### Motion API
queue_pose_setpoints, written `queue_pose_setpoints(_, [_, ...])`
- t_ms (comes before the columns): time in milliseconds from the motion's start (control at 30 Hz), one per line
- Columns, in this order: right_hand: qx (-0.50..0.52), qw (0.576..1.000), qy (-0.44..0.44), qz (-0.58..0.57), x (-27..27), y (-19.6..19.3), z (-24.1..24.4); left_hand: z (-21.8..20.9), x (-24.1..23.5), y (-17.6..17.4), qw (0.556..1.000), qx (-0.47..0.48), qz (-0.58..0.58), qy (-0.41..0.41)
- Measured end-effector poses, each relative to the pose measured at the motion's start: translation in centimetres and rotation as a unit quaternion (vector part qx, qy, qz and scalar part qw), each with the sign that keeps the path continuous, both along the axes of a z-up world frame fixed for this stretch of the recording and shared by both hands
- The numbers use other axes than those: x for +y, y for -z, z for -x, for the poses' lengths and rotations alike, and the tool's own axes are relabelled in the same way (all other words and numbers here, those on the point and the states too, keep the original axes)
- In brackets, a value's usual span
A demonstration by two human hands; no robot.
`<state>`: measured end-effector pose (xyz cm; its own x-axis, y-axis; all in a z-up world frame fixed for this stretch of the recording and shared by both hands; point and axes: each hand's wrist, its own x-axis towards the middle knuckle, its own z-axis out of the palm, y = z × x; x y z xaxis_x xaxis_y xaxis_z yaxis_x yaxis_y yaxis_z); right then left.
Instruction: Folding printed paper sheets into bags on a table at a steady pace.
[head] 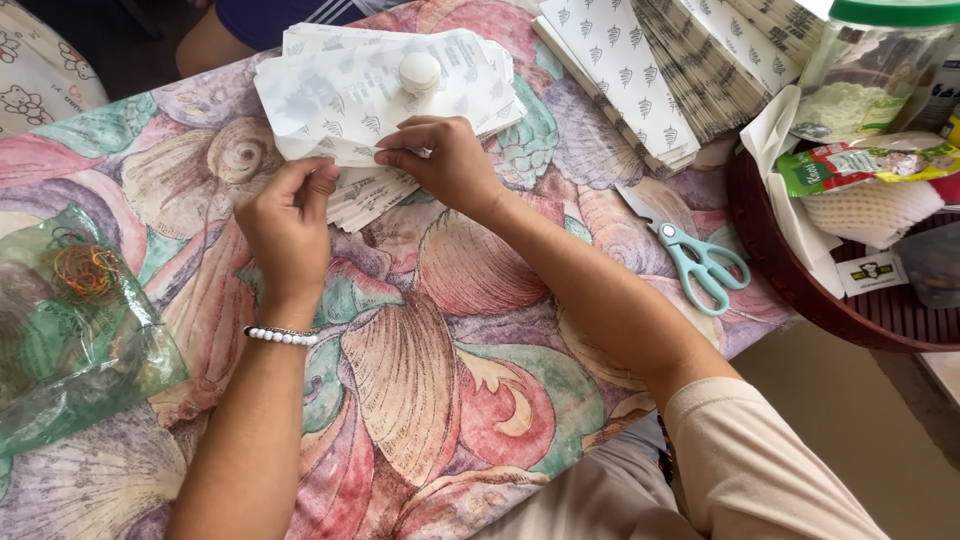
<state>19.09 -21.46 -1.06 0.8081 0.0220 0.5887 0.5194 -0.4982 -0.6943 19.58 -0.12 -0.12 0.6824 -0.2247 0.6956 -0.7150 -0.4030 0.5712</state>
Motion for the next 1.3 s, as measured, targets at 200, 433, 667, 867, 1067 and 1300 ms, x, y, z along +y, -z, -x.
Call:
queue_pose_setpoints(200, [0.022, 0.999, -0.002, -0.026, -0.5, 0.2, 0.0, -0.4, -0.1, 0.9, 0.999, 0.01, 0.047, -0.009])
queue_pose_setpoints(433, [0.008, 1.0, -0.02, 0.008, 0.0, 0.2, -0.1, -0.8, 0.0, 0.8, 0.999, -0.031, 0.028, -0.024])
queue_pose_setpoints(667, [0.007, 1.0, -0.017, 0.023, -0.4, 0.4, -0.2, -2.0, 0.7, 1.5, 0.997, -0.048, -0.056, -0.015])
queue_pose_setpoints(867, [0.007, 0.999, -0.018, 0.05, -0.2, -0.1, 0.1, -2.5, 1.2, 1.4, 0.989, -0.065, -0.129, -0.026])
queue_pose_setpoints(1067, [0.0, 0.998, -0.015, 0.066, 0.0, -0.5, 0.3, -2.3, 1.4, 0.2, 0.974, -0.076, -0.211, -0.008])
queue_pose_setpoints(1300, [-0.02, 0.994, -0.022, 0.101, 0.2, -0.9, 0.9, -2.7, 1.5, 1.4, 0.975, -0.075, -0.207, -0.042])
